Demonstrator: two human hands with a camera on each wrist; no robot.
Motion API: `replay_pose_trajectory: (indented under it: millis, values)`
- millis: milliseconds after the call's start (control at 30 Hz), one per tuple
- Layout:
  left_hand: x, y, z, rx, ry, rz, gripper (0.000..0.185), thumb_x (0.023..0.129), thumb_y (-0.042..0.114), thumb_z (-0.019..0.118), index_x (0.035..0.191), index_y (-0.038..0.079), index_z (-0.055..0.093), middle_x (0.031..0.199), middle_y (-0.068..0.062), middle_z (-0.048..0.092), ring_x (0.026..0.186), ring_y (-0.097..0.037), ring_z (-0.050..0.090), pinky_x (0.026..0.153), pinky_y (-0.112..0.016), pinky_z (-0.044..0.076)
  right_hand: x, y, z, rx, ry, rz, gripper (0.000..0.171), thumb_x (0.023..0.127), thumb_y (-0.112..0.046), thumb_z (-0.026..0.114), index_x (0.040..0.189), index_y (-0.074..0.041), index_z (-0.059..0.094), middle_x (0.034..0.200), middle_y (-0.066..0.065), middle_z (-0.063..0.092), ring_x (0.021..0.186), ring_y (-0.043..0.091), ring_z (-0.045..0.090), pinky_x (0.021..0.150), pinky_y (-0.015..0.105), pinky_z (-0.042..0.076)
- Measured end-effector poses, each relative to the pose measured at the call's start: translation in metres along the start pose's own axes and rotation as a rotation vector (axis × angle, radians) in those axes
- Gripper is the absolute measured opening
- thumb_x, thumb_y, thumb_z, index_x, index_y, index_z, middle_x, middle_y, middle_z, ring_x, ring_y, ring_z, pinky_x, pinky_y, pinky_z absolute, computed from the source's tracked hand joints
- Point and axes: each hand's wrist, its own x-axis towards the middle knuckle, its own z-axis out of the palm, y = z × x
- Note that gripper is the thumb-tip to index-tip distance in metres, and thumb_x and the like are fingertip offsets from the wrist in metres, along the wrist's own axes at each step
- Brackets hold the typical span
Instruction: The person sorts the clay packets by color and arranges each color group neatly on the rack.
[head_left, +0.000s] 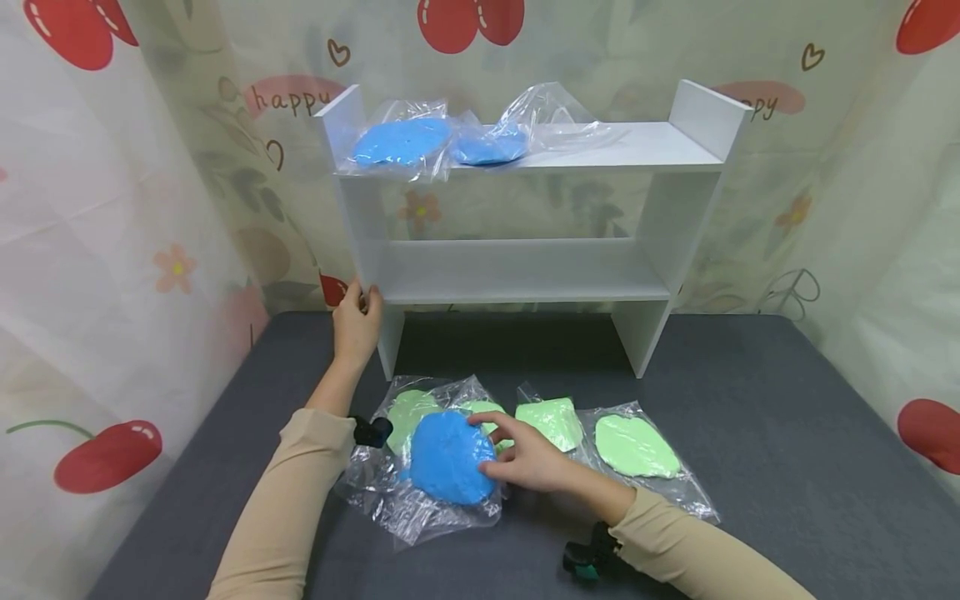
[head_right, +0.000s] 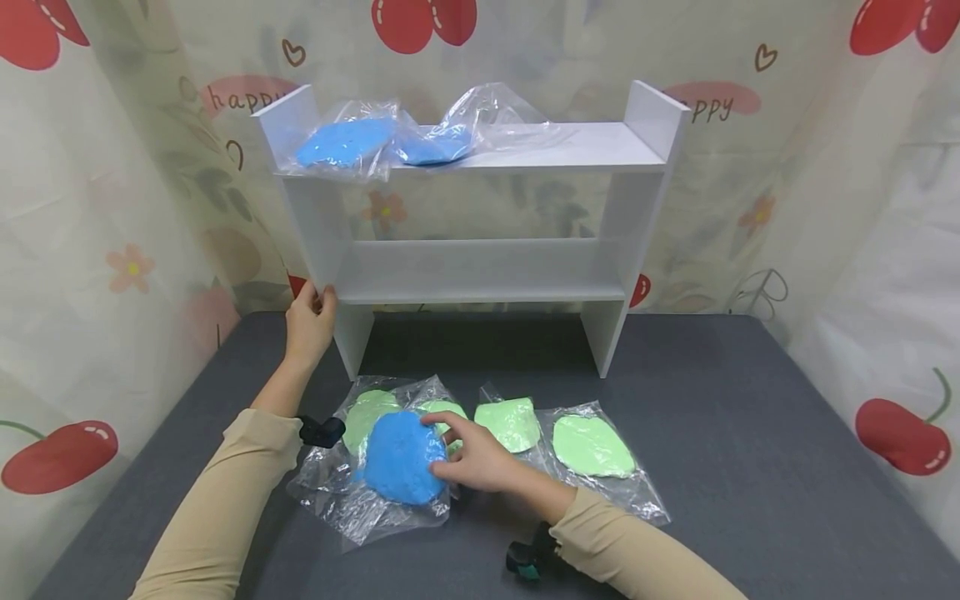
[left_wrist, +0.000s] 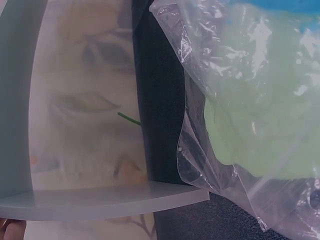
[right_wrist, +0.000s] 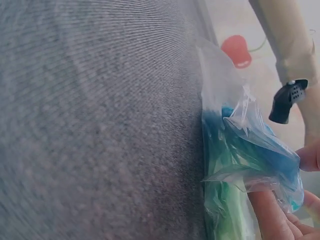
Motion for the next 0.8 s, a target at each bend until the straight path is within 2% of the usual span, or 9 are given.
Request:
replay_pose_trajectory:
  millis: [267,433,667,800]
  values:
    - [0.0,0.001,0.0,-0.005,-0.001,0.002,0.037,0.098,0.018,0.042,0.133,0.007,0.049,0.132,-0.021,0.054,0.119,-0.038,0.054,0.091,-0.053,0.048,-0.001,-0.001,-0.008,-0.008,0.02,-0.004,0.057,0.084,-0.007,0.065,0.136,-0.01,0.042,0.12,0.021,0.051,0.068,0.01,0.061,0.06,0.019,0.05]
    - [0.0,0.001,0.0,-0.007,0.005,0.006,0.036,0.098,0.017,0.043,0.131,0.005,0.05,0.131,-0.022,0.055,0.118,-0.038,0.055,0.09,-0.053,0.049,-0.003,-0.004,-0.013,-0.009,0.042,-0.039,0.056,0.083,-0.006,0.065,0.135,-0.007,0.043,0.126,0.02,0.05,0.069,0.012,0.061,0.061,0.02,0.05]
    - [0.0,0.001,0.0,0.009,-0.001,-0.003,0.035,0.098,0.018,0.042,0.128,0.004,0.051,0.129,-0.022,0.056,0.116,-0.037,0.057,0.087,-0.052,0.05,-0.005,-0.003,-0.021,-0.048,0.076,-0.084,0.055,0.084,-0.007,0.065,0.135,-0.006,0.044,0.132,0.019,0.048,0.088,0.022,0.062,0.067,0.019,0.053]
    - [-0.001,0.002,-0.001,0.017,-0.003,-0.004,0.035,0.098,0.019,0.041,0.127,0.003,0.052,0.128,-0.021,0.057,0.115,-0.036,0.058,0.085,-0.051,0.05,-0.006,-0.003,-0.024,-0.046,0.092,-0.079,0.055,0.084,-0.008,0.065,0.135,-0.006,0.044,0.129,0.019,0.05,0.088,0.024,0.063,0.068,0.02,0.053]
